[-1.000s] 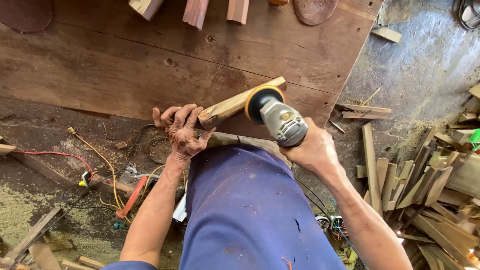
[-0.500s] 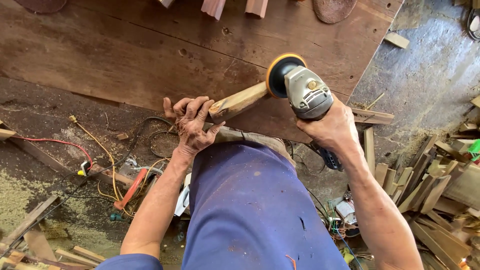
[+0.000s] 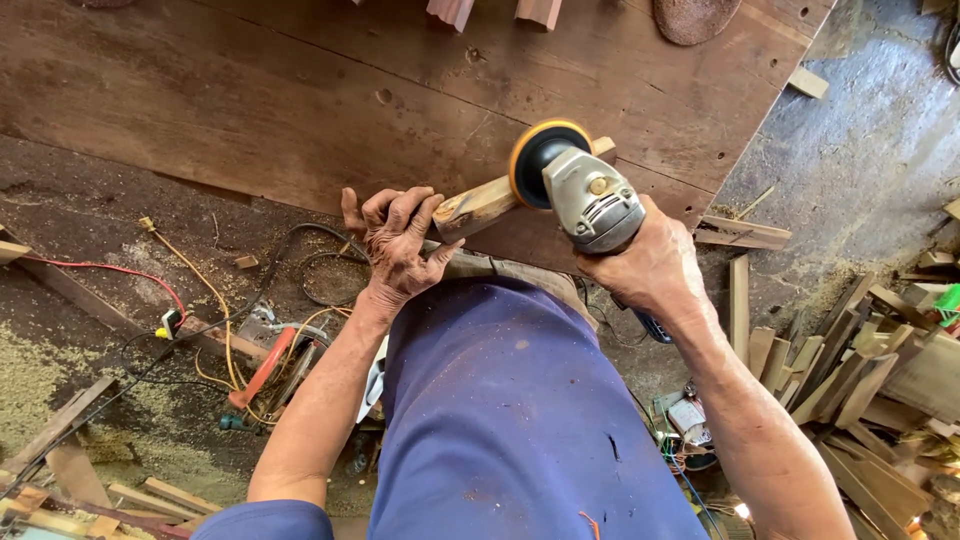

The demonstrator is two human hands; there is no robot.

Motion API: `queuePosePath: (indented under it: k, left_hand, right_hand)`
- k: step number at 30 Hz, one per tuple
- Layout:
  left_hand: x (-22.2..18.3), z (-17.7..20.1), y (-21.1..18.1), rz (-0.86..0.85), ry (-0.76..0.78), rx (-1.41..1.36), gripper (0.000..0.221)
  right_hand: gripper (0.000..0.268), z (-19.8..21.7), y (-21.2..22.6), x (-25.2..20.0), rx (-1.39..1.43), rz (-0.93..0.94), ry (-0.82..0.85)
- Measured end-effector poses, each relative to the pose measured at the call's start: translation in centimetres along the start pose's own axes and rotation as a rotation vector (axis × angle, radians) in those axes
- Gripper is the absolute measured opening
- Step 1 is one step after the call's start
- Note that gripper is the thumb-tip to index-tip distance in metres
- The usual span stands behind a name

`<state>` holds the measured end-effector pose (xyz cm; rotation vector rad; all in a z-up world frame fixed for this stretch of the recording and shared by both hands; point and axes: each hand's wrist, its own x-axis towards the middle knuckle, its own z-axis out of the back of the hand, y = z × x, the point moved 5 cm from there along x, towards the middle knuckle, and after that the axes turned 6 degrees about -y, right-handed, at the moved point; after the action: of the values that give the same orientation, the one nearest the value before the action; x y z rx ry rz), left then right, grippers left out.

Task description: Sanding the surfaces and edges of small wooden blocks using an angle grinder with a sanding disc attachment.

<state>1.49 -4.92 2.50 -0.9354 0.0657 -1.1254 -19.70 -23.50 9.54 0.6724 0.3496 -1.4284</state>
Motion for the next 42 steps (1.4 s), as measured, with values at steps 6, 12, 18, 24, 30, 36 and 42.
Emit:
queuePosePath:
  k: [6,12,18,24,30,36,42]
  left_hand:
    - [0.1,0.1,-0.2,0.006,-0.008,0.001,0.055]
    - [0.4,0.4,-0.3,-0.001,-0.029,0.0,0.053]
    - [-0.9,-0.4,0.7,0.017,-0.028,-0.012,0.057]
    - [-2.8,-1.7,2.3,0.023,-0.08,-0.012,0.046]
    - [-3.3,-2.0,2.5,0.027,-0.087,0.008,0.049]
    - [-3.8,-2.5,3.0,0.008,-0.101,0.038,0.046]
    - [-4.1,-2.8,3.2,0.022,-0.097,0.059,0.041]
  right_hand:
    - [0.062,-0.9,2.2,-1.4,-0.069,0.01,0.114]
    - [0.074,-4.0,1.6,-1.5,-0.234,-0.002,0.243]
    - [0.062,-3.9,3.6,-3.5,-0.25,0.073,0.299]
    - [0.061,-4.0,2.6,-4.4,-0.251,0.069,0.29]
    - [0.062,-3.2,2.4,-4.5,-0.29,0.071,0.265]
    - [0.061,-4.1,3.1,-4.6,-0.277,0.09,0.285]
    - [0.061,-4.9,3.3,-4.9,-0.279,0.121,0.289]
